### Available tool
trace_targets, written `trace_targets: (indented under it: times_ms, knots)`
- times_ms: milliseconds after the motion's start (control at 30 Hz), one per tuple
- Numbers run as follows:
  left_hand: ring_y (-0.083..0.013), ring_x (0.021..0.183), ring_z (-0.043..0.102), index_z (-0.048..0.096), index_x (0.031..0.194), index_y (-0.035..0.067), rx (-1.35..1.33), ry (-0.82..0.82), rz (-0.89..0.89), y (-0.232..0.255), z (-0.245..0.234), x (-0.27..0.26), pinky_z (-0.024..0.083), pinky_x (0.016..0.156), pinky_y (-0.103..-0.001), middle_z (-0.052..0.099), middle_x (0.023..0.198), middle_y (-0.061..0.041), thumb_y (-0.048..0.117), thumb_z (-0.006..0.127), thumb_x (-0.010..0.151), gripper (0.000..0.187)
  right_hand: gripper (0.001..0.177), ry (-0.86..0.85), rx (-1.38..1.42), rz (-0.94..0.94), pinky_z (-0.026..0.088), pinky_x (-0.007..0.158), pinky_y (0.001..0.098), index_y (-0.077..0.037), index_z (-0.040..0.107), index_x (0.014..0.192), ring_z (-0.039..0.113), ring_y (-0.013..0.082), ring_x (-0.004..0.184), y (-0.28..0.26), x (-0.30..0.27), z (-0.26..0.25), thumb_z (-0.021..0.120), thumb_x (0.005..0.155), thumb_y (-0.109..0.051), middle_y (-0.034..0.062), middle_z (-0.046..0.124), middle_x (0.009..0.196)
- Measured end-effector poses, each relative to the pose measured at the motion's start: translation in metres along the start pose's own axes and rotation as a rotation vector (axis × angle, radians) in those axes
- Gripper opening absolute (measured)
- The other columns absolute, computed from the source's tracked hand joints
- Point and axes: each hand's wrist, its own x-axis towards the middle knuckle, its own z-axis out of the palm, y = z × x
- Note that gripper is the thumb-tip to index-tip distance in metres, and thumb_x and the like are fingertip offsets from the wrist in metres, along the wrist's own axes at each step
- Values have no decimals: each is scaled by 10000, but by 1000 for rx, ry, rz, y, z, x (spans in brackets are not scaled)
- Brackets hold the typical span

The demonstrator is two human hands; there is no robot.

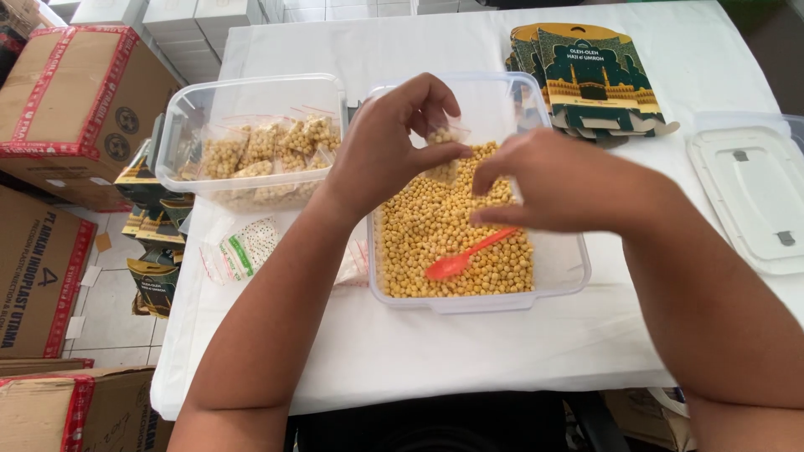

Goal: Scooping beads from a container into small plastic bags and sealing them.

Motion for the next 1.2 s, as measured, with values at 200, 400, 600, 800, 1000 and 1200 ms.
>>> trace_targets:
  times_ms: [200, 400, 600, 800, 1000, 1200]
  knots:
    - [-77, 696, 470, 577, 986, 183, -36, 34, -11, 9, -3, 0, 421, 658, -247, 532, 777, 60, 302, 889, 849, 361, 161, 519, 381, -181, 522, 744, 301, -152, 760, 942, 686, 117, 839, 25, 25, 2, 759, 934, -313, -19, 753, 879]
    - [-82, 774, 612, 608, 1106, 136, -136, 80, -22, 5, -1, 2, 527, 714, -220, 671, 895, 12, 325, 809, 878, 358, 95, 691, 428, -377, 488, 736, 317, -105, 710, 935, 634, 122, 797, 37, 45, 11, 654, 990, -160, 1, 711, 860]
    - [-49, 683, 651, 704, 934, 101, -140, 128, -74, 2, -1, 4, 527, 637, -199, 729, 799, 18, 193, 698, 979, 102, 91, 814, 536, -401, 496, 774, 297, -113, 650, 874, 576, 107, 764, 48, 52, 17, 671, 956, -146, -22, 646, 808]
    - [-49, 698, 648, 704, 951, 102, -126, 140, -92, 3, -1, 3, 525, 630, -196, 727, 818, 18, 191, 695, 977, 93, 69, 772, 586, -411, 545, 779, 288, -116, 636, 908, 640, 100, 784, 42, 52, 15, 637, 976, -129, -17, 698, 851]
    - [-56, 717, 592, 683, 916, 107, -106, 149, -58, 1, 0, 2, 484, 654, -219, 689, 804, 30, 158, 673, 987, 88, 80, 747, 577, -394, 507, 772, 311, -134, 616, 925, 611, 126, 844, 45, 57, 18, 630, 986, -184, -26, 658, 910]
    - [-64, 746, 567, 671, 883, 125, -96, 149, -44, 2, 1, 1, 461, 692, -244, 675, 809, 43, 145, 675, 975, 95, 76, 756, 532, -478, 499, 776, 321, -107, 594, 928, 577, 152, 835, 44, 60, 21, 587, 994, -143, 11, 632, 896]
